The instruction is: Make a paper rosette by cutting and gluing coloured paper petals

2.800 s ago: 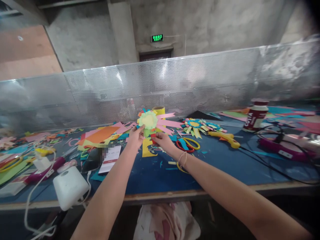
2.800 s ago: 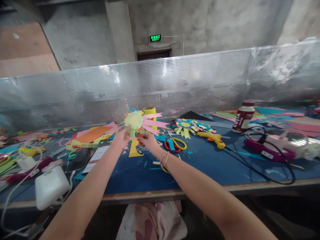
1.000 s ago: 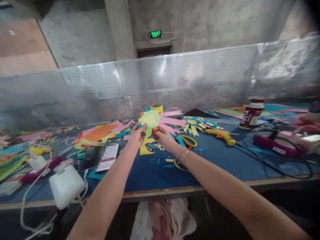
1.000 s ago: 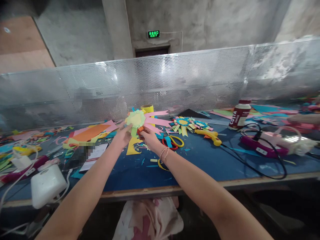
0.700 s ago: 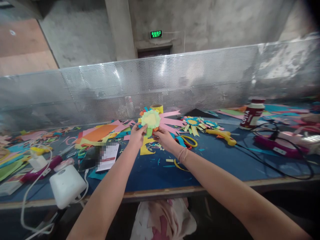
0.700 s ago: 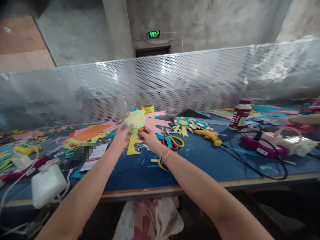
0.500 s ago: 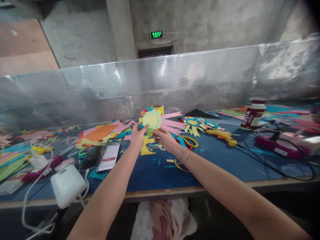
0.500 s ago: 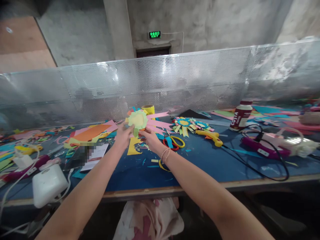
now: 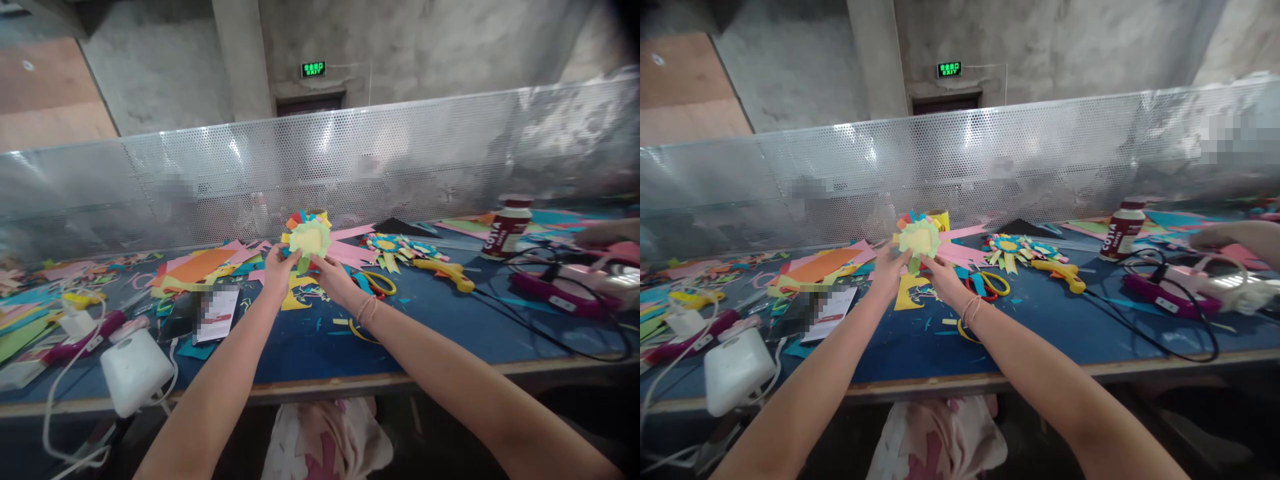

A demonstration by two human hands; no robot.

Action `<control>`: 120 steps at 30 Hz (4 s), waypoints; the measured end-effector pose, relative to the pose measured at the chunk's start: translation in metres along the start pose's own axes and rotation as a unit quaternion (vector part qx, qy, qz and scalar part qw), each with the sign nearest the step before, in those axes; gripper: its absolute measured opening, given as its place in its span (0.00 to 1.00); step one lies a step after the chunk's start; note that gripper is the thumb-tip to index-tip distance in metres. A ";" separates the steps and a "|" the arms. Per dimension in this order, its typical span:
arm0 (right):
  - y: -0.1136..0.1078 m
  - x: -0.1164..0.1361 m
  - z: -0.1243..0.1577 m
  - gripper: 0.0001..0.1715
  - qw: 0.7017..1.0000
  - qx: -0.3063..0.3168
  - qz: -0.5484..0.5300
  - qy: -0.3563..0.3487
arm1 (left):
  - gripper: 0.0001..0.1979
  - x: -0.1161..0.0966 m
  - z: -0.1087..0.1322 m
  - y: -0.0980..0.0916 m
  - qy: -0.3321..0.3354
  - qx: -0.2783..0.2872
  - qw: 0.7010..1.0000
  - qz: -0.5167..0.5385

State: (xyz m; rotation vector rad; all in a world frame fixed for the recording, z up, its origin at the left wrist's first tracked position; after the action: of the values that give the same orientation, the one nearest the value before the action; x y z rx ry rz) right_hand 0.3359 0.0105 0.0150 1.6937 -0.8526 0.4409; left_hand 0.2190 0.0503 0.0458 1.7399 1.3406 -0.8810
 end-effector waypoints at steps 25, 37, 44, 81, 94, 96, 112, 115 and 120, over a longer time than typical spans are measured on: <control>0.008 0.016 0.002 0.20 0.998 0.001 -0.047 -0.040 | 0.18 0.001 0.004 0.007 -0.002 0.017 1.000 -0.016; 0.007 0.017 0.002 0.23 0.998 0.004 -0.047 -0.038 | 0.14 0.008 0.010 0.020 -0.050 0.072 0.996 0.033; 0.002 0.020 -0.002 0.18 0.998 -0.010 -0.014 -0.058 | 0.15 0.003 0.015 0.031 -0.062 0.113 0.988 0.079; -0.017 0.007 -0.004 0.17 0.997 -0.050 0.052 -0.022 | 0.18 0.026 0.003 0.005 -0.137 -0.004 0.980 0.142; -0.009 0.021 0.000 0.19 0.974 -0.022 0.198 -0.113 | 0.15 0.024 0.009 0.010 -0.148 0.011 0.980 0.135; -0.010 0.019 -0.002 0.20 0.976 -0.022 0.190 -0.104 | 0.16 0.022 0.009 0.010 -0.144 0.013 0.979 0.141; -0.013 0.013 -0.007 0.19 0.989 -0.014 0.138 -0.059 | 0.20 0.015 0.004 0.007 -0.086 0.026 0.992 0.087; -0.004 0.009 -0.005 0.19 0.992 0.016 0.119 -0.031 | 0.20 0.015 0.003 0.004 -0.072 0.011 0.995 0.065; 0.001 0.008 -0.002 0.16 0.993 0.041 0.109 -0.021 | 0.18 0.012 0.005 0.011 -0.050 0.038 0.998 0.004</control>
State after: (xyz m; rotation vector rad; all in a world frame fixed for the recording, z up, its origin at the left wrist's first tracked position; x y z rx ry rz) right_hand 0.3403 0.0100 0.0216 1.6967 -1.0695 0.5973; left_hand 0.2315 0.0493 0.0345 1.7332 1.2477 -1.0126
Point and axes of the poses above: each hand's wrist, its own z-axis away from the middle knuckle, its own y-axis out of the palm, x = y × z, the point moved 9 cm from there along -z, towards the middle knuckle, and after that the axes turned 12 degrees about -z, right-handed, at the moved point
